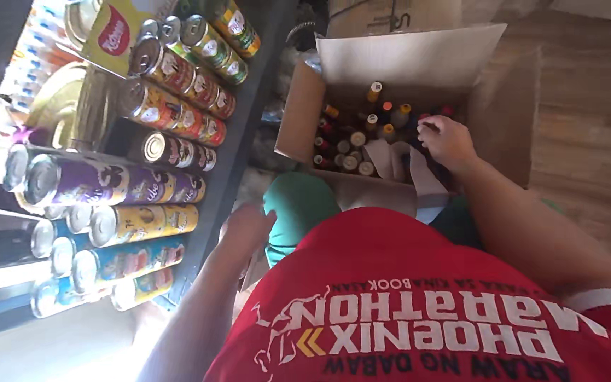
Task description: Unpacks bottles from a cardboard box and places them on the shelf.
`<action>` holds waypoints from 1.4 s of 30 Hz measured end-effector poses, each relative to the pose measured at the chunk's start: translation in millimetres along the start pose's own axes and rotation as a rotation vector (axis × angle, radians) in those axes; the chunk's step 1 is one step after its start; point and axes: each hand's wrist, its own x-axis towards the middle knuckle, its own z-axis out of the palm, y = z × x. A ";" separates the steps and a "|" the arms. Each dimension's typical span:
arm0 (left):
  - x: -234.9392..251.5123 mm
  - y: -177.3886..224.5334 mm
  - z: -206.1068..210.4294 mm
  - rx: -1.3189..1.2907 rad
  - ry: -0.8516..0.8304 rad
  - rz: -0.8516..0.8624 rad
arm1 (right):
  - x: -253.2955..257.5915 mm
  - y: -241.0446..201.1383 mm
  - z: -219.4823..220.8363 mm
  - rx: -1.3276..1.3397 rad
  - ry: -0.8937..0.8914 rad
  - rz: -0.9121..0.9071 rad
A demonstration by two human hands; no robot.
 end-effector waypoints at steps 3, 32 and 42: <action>28.8 36.3 -18.1 -0.004 0.125 0.261 | 4.4 -0.1 3.0 0.009 0.010 0.014; 287.2 314.7 4.8 -0.353 0.131 0.416 | 14.8 -11.9 -2.6 -0.110 -0.099 -0.068; 282.2 316.5 10.7 -0.271 0.097 0.403 | 14.4 -13.7 4.0 -0.111 -0.112 -0.119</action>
